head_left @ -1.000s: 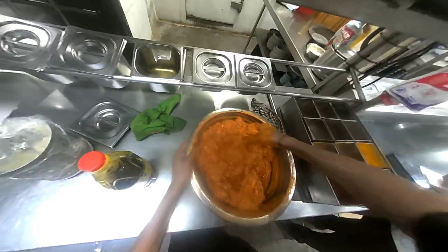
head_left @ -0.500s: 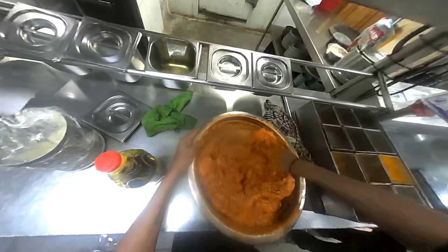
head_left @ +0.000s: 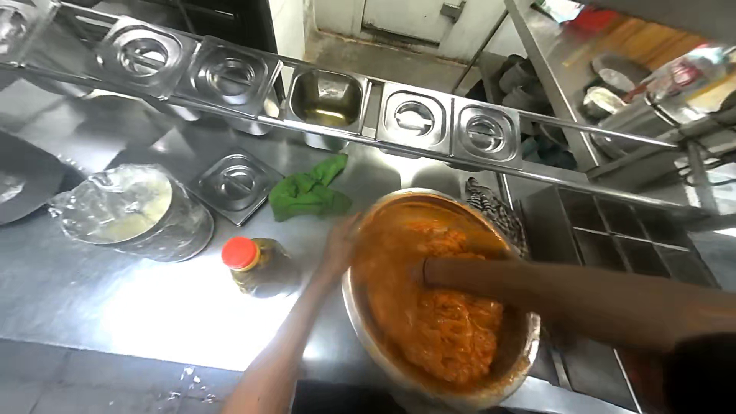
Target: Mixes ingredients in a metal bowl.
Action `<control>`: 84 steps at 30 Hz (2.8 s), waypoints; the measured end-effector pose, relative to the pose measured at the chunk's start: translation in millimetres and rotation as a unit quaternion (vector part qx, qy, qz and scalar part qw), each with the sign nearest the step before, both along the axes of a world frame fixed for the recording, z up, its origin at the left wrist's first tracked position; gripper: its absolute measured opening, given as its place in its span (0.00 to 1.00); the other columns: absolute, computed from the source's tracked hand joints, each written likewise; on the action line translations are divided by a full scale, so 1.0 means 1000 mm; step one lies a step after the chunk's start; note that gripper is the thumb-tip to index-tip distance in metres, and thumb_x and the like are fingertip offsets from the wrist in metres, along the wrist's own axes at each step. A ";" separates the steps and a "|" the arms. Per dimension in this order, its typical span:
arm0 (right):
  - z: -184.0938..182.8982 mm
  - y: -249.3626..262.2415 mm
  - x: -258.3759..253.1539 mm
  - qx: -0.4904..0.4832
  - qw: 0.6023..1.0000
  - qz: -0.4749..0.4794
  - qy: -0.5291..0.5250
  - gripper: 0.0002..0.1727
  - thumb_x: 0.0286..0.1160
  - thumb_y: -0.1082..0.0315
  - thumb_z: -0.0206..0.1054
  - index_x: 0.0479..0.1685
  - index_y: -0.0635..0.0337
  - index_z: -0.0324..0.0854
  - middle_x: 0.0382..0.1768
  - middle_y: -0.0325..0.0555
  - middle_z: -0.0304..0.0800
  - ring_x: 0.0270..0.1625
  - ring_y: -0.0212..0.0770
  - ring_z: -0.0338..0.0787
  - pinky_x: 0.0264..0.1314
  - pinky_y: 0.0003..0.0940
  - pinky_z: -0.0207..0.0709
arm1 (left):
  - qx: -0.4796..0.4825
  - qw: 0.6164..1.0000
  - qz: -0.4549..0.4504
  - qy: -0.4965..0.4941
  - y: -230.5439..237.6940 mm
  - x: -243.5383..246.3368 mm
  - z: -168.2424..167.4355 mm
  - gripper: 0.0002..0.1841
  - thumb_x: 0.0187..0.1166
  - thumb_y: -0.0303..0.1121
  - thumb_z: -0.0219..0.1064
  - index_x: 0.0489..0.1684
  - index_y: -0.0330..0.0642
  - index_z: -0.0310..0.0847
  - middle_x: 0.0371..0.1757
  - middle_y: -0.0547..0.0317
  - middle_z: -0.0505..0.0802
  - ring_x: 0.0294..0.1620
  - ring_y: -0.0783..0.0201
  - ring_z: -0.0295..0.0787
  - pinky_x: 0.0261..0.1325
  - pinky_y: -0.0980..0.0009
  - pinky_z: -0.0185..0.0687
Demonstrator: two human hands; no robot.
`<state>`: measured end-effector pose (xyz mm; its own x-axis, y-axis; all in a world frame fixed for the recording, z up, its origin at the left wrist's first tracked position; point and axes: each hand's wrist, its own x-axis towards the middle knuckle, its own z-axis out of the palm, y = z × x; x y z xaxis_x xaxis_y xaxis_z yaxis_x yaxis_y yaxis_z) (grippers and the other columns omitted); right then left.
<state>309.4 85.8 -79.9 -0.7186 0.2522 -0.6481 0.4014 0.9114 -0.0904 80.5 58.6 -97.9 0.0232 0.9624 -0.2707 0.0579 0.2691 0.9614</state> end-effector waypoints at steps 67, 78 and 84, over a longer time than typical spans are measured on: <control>0.066 -0.087 0.058 -0.278 0.822 -0.497 0.020 0.27 0.90 0.57 0.59 0.79 0.68 0.73 0.76 0.67 0.78 0.79 0.60 0.76 0.84 0.58 0.62 | 0.005 0.986 0.165 -0.001 -0.026 0.037 0.000 0.24 0.81 0.19 0.64 0.76 0.43 0.79 0.58 0.50 0.93 0.50 0.63 0.92 0.54 0.61 0.89; 0.056 0.088 0.017 -0.072 0.842 -0.534 0.010 0.24 0.95 0.69 0.45 0.81 0.75 0.67 0.82 0.69 0.69 0.86 0.61 0.68 0.88 0.52 0.58 | -0.012 0.996 0.063 -0.058 -0.012 0.023 -0.003 0.22 0.90 0.31 0.58 0.83 0.50 0.74 0.59 0.51 0.93 0.49 0.62 0.92 0.51 0.59 0.89; 0.056 0.001 -0.093 -0.145 0.964 -0.216 -0.064 0.16 0.73 0.67 0.73 0.51 0.73 0.86 0.51 0.72 0.87 0.58 0.73 0.85 0.57 0.72 0.75 | 0.019 0.995 0.094 -0.033 0.011 0.016 -0.001 0.20 0.91 0.33 0.55 0.77 0.40 0.78 0.64 0.51 0.92 0.62 0.65 0.89 0.69 0.61 0.83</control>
<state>216.5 87.0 -24.0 -0.4974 0.3051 -0.8121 0.7617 0.6016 -0.2405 96.1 69.5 -98.8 -0.1411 0.9609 -0.2382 -0.0531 0.2329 0.9710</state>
